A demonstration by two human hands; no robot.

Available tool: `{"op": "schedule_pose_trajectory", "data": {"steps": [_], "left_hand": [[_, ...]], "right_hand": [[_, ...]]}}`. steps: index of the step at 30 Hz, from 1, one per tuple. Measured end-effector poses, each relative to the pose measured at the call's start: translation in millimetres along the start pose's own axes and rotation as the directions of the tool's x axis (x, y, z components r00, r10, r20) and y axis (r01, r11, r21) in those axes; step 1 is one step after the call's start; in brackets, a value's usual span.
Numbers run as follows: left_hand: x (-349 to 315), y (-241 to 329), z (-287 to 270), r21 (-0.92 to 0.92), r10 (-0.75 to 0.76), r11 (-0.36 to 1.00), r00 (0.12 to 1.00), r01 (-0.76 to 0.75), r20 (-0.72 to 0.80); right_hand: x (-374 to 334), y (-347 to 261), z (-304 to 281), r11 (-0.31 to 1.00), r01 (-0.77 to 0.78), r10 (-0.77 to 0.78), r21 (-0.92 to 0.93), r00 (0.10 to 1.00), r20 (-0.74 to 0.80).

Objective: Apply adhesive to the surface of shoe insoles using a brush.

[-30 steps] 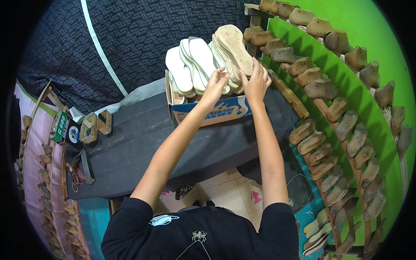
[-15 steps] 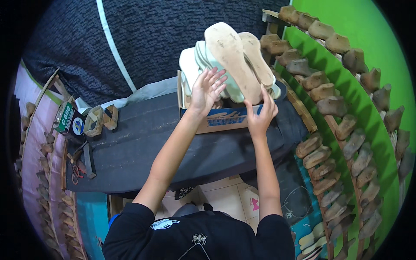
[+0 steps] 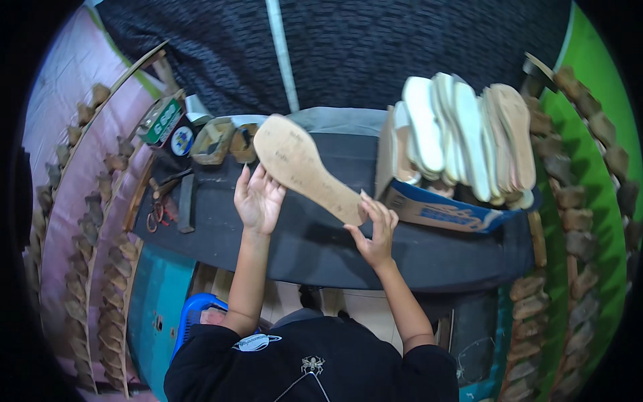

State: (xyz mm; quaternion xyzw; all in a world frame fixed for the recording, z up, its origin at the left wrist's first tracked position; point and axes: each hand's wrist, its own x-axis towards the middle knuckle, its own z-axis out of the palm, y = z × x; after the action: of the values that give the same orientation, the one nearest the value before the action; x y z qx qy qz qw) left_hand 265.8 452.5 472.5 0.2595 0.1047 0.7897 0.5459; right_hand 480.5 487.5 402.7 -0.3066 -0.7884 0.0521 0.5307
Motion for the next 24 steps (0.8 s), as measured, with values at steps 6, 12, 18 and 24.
{"op": "schedule_pose_trajectory", "data": {"steps": [6, 12, 18, 24], "left_hand": [[-47, 73, -109, 0.023, 0.060, 0.998, 0.952, -0.056, -0.301], [-74, 119, -178, -0.002, 0.094, 0.994, 0.868, -0.109, -0.488], [-76, 134, -206, 0.564, 0.151, 0.810, 0.873, 0.159, -0.464], [-69, 143, -221, 0.718, 0.033, 0.657, 0.943, 0.229, -0.331]], "right_hand": [[-7, -9, 78, 0.984, 0.039, -0.106, 0.176, 0.916, 0.388], [9, -16, 128, 0.945, -0.060, -0.161, 0.321, 0.770, 0.618], [21, -14, 152, 0.948, -0.044, -0.203, 0.316, 0.680, 0.704], [33, -9, 153, 0.948, -0.065, -0.211, 0.313, 0.608, 0.765]]}}
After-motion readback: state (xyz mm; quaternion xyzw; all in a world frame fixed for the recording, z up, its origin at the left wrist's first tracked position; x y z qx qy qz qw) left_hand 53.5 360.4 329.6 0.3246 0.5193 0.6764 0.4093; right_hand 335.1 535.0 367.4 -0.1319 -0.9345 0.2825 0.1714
